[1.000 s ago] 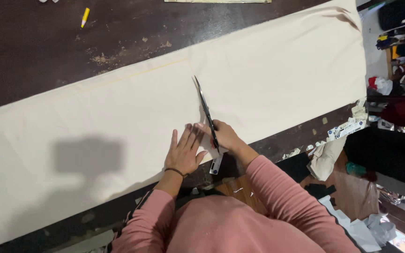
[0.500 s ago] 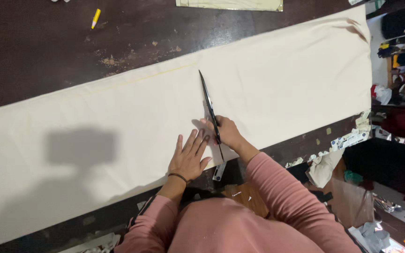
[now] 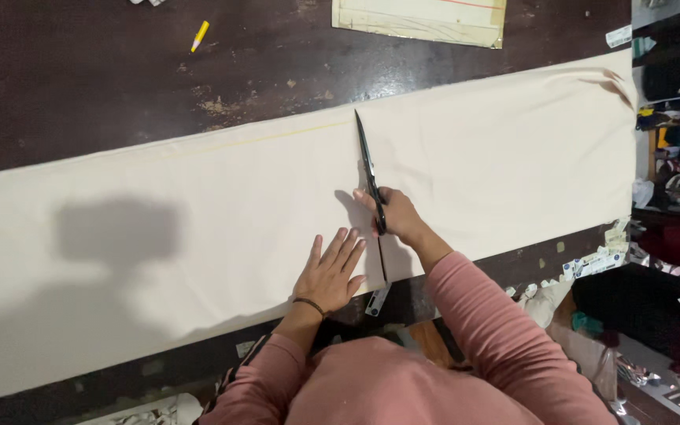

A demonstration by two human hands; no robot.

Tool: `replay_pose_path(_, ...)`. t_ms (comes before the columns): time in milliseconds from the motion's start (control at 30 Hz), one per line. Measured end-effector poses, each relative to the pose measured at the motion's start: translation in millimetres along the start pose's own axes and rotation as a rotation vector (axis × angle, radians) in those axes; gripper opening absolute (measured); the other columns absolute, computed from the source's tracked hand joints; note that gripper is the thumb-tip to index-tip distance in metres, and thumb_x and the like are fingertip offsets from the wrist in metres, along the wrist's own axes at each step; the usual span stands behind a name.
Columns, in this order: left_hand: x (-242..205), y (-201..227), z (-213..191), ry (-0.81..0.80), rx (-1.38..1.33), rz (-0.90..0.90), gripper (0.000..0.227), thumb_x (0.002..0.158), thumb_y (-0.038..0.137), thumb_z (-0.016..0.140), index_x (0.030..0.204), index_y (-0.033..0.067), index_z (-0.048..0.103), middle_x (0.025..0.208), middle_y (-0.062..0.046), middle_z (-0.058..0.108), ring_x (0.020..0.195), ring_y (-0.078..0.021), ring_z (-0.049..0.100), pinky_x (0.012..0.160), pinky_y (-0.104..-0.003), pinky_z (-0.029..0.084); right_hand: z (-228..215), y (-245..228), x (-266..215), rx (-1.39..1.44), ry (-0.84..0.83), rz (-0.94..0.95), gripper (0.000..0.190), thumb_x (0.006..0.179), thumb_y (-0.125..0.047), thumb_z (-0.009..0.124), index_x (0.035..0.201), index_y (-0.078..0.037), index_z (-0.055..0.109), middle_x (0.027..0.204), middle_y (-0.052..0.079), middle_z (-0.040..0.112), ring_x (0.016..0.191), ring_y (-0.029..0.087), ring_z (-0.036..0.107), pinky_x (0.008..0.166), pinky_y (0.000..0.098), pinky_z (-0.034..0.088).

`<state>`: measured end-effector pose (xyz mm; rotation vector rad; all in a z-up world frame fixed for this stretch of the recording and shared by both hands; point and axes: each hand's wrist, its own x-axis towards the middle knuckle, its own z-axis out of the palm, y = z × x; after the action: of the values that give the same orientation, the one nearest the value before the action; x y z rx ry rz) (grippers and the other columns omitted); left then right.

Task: The person cuts a large piece of white fabric using shears, following a marked outline. After cutting, they fold the fabric pieces, tie them with a strip, and mark them with a pencil before moving the bundle aside.

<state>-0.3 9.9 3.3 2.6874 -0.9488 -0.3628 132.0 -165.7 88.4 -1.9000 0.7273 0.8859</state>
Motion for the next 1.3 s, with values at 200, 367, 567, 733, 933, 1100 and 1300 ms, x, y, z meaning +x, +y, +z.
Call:
replay_pose_path(200, -4, 0, 3, 0.029, 0.014, 0.004, 0.069, 0.105, 0.058, 0.017, 0.162, 0.0207, 0.024, 0.172, -0.005, 0.017, 0.159, -0.0246, 0.007, 0.126, -0.058, -0.005, -2, -18, 12, 0.030, 0.014, -0.070, 0.060, 0.088, -0.068, 0.070, 0.082, -0.009, 0.058, 0.054, 0.011, 0.062, 0.043, 0.021, 0.066, 0.043, 0.0242, 0.048)
replay_pose_path(367, -3, 2, -19, -0.031, -0.056, -0.040, 0.070, 0.101, 0.057, 0.030, 0.161, 0.0209, 0.026, 0.172, -0.004, 0.016, 0.159, -0.0248, 0.009, 0.128, -0.058, 0.000, -11, 10, 35, 0.048, -0.071, -0.124, 0.056, 0.093, -0.061, 0.069, 0.083, -0.007, 0.057, 0.055, 0.012, 0.061, 0.042, 0.021, 0.066, 0.039, 0.0233, 0.045)
replay_pose_path(567, -21, 47, -5, -0.010, -0.249, -0.360, 0.056, 0.102, 0.046, 0.044, 0.152, 0.0224, 0.043, 0.161, 0.001, 0.030, 0.151, -0.0248, 0.024, 0.119, -0.055, 0.018, -52, 74, -5, 0.041, -0.326, -0.126, 0.063, 0.095, -0.065, 0.065, 0.094, -0.002, 0.055, 0.060, 0.017, 0.060, 0.047, 0.023, 0.067, 0.034, 0.0201, 0.035)
replay_pose_path(733, -52, 148, 81, 0.758, -0.809, -1.145, 0.028, 0.100, 0.021, 0.065, 0.126, 0.0165, 0.055, 0.106, -0.003, 0.051, 0.097, -0.0263, 0.062, 0.080, -0.038, 0.056, -110, 164, -28, -0.235, -0.508, -0.131, 0.058, 0.093, -0.056, 0.071, 0.094, 0.000, 0.057, 0.057, 0.019, 0.060, 0.046, 0.027, 0.067, 0.034, 0.0219, 0.034)
replay_pose_path(933, -19, 205, 124, 1.149, -1.855, -1.551, 0.044, 0.095, 0.007, 0.076, 0.131, -0.0045, 0.054, 0.110, -0.032, 0.062, 0.097, -0.0481, 0.072, 0.084, -0.052, 0.066, -137, 187, -47, -0.972, -0.858, -0.119, 0.061, 0.084, -0.064, 0.073, 0.099, -0.005, 0.065, 0.072, 0.016, 0.068, 0.058, 0.021, 0.072, 0.050, 0.0258, 0.055)
replay_pose_path(1100, 21, 199, 125, 1.389, -1.862, -1.603, 0.055, 0.086, 0.004, 0.084, 0.129, -0.0078, 0.051, 0.107, -0.030, 0.064, 0.091, -0.0429, 0.075, 0.082, -0.047, 0.067, -123, 172, -41, -1.003, -0.937, -0.170, 0.062, 0.083, -0.061, 0.075, 0.099, -0.001, 0.065, 0.070, 0.016, 0.063, 0.057, 0.021, 0.069, 0.050, 0.0250, 0.056)
replay_pose_path(1300, 35, 195, 140, 1.534, -1.821, -1.714, 0.057, 0.077, 0.001, 0.087, 0.126, -0.0044, 0.057, 0.100, -0.028, 0.066, 0.081, -0.0395, 0.076, 0.075, -0.043, 0.069, -116, 173, -23, -1.037, -0.922, -0.214, 0.060, 0.082, -0.062, 0.077, 0.093, -0.004, 0.066, 0.065, 0.014, 0.063, 0.053, 0.022, 0.069, 0.050, 0.0267, 0.057)
